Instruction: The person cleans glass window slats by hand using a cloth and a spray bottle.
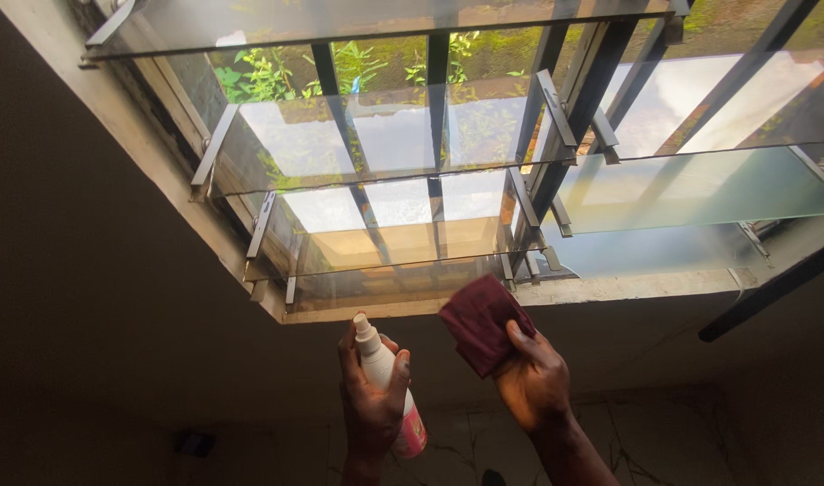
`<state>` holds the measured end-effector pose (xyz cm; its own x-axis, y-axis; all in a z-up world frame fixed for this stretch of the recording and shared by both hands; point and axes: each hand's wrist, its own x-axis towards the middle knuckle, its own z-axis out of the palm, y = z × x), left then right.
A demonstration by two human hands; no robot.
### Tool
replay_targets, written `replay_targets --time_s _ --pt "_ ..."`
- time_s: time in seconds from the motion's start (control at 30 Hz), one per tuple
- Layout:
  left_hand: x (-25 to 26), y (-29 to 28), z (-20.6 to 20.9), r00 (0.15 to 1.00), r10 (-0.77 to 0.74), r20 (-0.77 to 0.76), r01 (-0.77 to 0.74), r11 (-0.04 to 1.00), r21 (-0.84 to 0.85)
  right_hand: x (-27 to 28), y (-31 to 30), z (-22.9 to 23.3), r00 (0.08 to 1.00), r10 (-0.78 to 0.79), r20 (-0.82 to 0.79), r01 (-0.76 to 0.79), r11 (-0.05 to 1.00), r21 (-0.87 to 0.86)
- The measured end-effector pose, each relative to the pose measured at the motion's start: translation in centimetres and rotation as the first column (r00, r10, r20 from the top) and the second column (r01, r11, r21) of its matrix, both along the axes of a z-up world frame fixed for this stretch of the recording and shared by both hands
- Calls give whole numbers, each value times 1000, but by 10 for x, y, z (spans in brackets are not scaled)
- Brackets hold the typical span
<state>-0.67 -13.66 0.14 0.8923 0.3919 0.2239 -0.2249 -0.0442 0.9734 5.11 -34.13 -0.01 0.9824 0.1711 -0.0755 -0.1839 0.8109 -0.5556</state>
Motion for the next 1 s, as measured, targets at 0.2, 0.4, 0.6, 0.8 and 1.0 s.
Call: replay_targets --time_s 0.2,0.4,0.6,0.8,1.0 --pt "7 11 -4 998 -58 -26 59 997 46 -21 -21 -32 985 -155 -76 152 988 -35" --pt "18 8 -12 982 -171 -77 176 982 63 -49 -35 -50 897 -386 -218 369 922 -114" --pt "30 4 -33 950 -303 -80 311 944 114 -71 -38 -68 817 -514 -260 488 858 -161" --pt "28 -8 -40 924 -361 -123 373 923 91 -92 -38 -83 788 -539 -297 504 842 -191" --pt "21 -29 -29 922 -388 9 382 911 158 -104 -49 -88 807 -529 -262 493 848 -195"
